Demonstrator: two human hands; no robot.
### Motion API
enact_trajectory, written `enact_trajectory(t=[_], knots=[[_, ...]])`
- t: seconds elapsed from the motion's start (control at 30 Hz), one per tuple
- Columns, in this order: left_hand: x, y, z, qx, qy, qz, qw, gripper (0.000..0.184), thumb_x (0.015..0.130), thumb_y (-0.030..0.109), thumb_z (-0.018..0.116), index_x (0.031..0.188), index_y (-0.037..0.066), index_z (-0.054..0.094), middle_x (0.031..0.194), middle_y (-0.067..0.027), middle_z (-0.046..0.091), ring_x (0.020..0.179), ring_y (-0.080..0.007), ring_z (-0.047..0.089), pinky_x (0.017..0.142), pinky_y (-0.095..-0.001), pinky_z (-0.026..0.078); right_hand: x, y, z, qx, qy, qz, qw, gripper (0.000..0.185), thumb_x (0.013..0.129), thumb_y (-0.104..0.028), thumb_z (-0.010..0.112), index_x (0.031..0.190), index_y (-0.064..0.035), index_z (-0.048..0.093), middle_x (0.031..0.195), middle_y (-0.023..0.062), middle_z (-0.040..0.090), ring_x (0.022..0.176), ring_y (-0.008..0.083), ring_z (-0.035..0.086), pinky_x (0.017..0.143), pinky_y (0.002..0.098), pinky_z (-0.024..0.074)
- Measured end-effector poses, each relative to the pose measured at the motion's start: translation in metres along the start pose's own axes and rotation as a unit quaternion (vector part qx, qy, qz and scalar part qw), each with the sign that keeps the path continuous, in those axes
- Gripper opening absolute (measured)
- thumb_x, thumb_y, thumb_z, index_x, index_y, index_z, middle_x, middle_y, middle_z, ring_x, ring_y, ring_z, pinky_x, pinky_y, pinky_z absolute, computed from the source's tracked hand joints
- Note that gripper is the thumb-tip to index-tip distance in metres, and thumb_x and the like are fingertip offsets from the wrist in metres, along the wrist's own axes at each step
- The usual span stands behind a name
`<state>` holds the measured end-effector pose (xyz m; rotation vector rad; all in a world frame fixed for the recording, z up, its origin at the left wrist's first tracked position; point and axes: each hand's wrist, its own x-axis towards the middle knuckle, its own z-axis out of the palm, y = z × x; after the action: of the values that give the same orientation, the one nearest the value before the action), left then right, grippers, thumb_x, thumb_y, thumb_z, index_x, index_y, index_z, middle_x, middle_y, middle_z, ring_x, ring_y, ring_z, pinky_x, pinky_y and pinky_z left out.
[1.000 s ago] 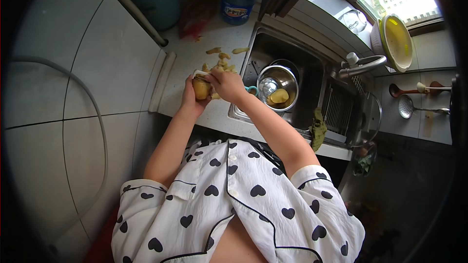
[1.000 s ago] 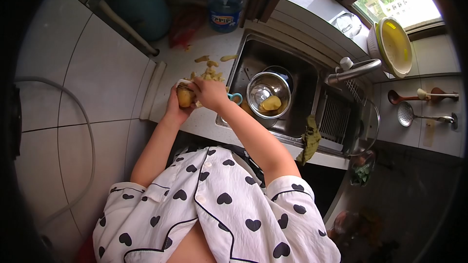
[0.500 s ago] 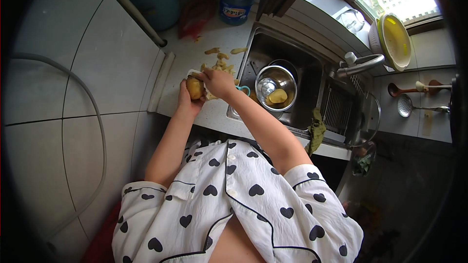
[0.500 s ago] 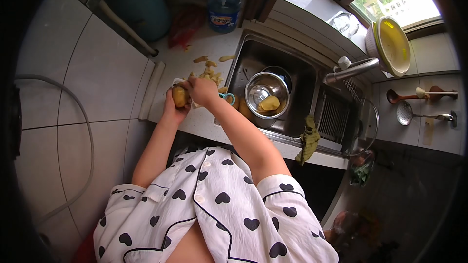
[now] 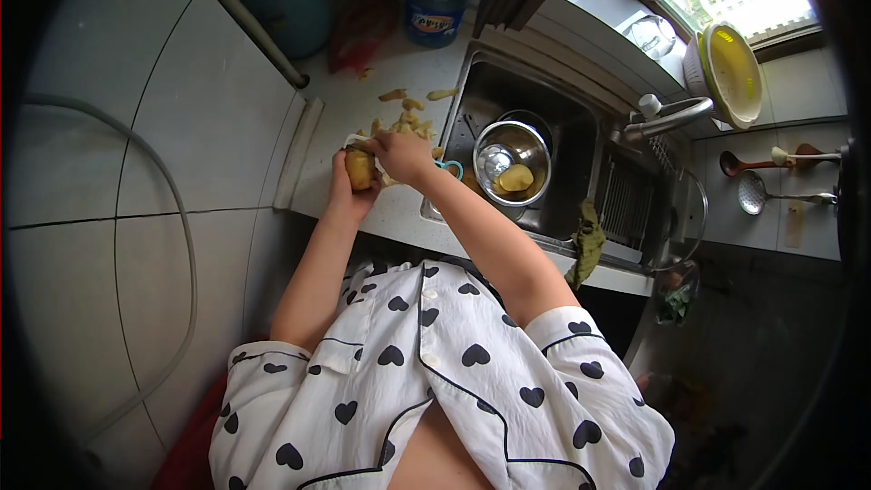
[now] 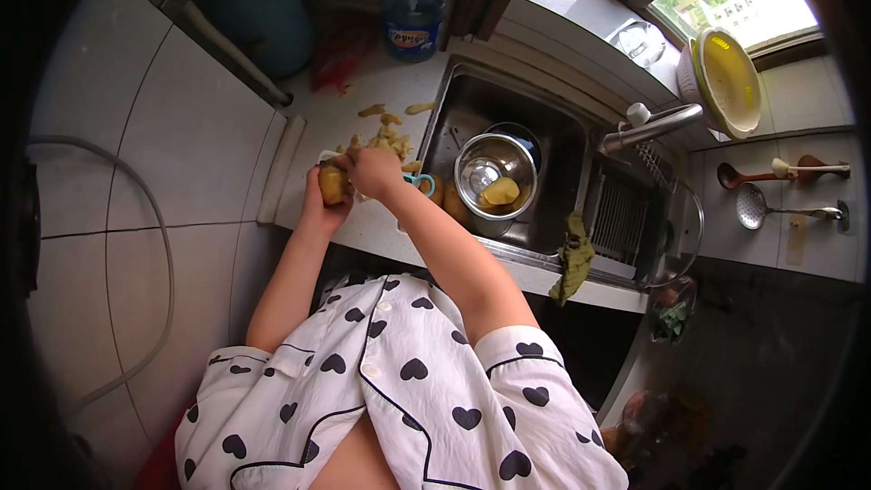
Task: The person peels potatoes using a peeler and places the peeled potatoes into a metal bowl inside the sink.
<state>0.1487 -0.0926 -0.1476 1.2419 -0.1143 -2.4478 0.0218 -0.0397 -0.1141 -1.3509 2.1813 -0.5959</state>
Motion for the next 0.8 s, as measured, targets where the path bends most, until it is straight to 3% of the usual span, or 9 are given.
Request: enact_trajectory(t=[0.1,0.13,0.17,0.23,0.33,0.53,0.8], knots=[[-0.02,-0.002,0.007,0.09,-0.012,0.001,0.996,0.038,0.085,0.049,0.052,0.098,0.013,0.056,0.079,-0.0028,0.057,0.063,-0.0179,0.056,0.047,-0.0234,0.044,0.011,0.01,0.001,-0.041,-0.044,0.076,0.995,0.032,0.087,-0.037,0.048,0.101,-0.0126,0.064,0.09,0.016,0.066,0.084,0.0342,0.063,0.071,0.0434,0.0487],[-0.04,-0.003,0.022,0.071,-0.089,-0.001,0.993,0.04,0.085,0.05,0.053,0.098,0.012,0.057,0.077,-0.0039,0.056,0.061,-0.0176,0.055,0.047,-0.023,0.044,0.014,0.024,0.006,-0.057,-0.061,0.094,0.992,0.033,0.086,-0.035,0.049,0.105,-0.0123,0.064,0.092,0.0152,0.067,0.086,0.0334,0.064,0.073,0.0427,0.0493],[-0.045,0.001,0.029,0.063,-0.106,-0.009,0.992,0.042,0.086,0.049,0.053,0.101,0.01,0.056,0.079,-0.0063,0.056,0.062,-0.0171,0.055,0.046,-0.0233,0.043,0.015,0.037,0.011,-0.046,-0.083,0.1,0.99,0.033,0.086,-0.035,0.048,0.103,-0.0114,0.064,0.091,0.0158,0.066,0.086,0.0342,0.063,0.073,0.0436,0.0491],[-0.042,0.011,0.035,0.052,-0.124,0.005,0.991,0.046,0.085,0.052,0.053,0.102,0.01,0.054,0.083,-0.0062,0.056,0.066,-0.0188,0.057,0.048,-0.0263,0.047,0.009,0.032,0.006,-0.033,-0.026,0.109,0.993,0.033,0.087,-0.036,0.046,0.096,-0.0095,0.064,0.089,0.0174,0.066,0.084,0.0361,0.063,0.072,0.0457,0.0486],[-0.038,0.02,0.042,0.127,-0.044,0.044,0.99,0.048,0.085,0.054,0.053,0.106,0.011,0.054,0.091,-0.0065,0.057,0.073,-0.0196,0.059,0.059,-0.0292,0.053,0.003,0.021,-0.006,-0.005,0.03,0.1,0.995,0.035,0.09,-0.039,0.042,0.093,-0.0078,0.059,0.087,0.0176,0.065,0.08,0.0377,0.062,0.07,0.0476,0.0473],[-0.039,0.014,0.048,0.108,-0.039,0.044,0.992,0.048,0.085,0.054,0.053,0.109,0.013,0.054,0.103,-0.0055,0.059,0.085,-0.0202,0.06,0.074,-0.0327,0.052,-0.012,0.004,-0.029,0.0,0.115,0.041,0.993,0.027,0.09,-0.032,0.047,0.085,-0.0059,0.054,0.078,0.0178,0.064,0.075,0.0391,0.061,0.065,0.0484,0.0456],[-0.025,0.014,0.036,0.108,-0.079,-0.008,0.991,0.039,0.086,0.051,0.053,0.106,0.018,0.055,0.1,0.0007,0.059,0.09,-0.0139,0.058,0.071,-0.0287,0.05,-0.036,-0.016,-0.052,0.013,0.046,-0.089,0.995,0.025,0.088,-0.03,0.051,0.082,-0.0058,0.054,0.071,0.0168,0.062,0.071,0.0378,0.06,0.062,0.0472,0.0452]])
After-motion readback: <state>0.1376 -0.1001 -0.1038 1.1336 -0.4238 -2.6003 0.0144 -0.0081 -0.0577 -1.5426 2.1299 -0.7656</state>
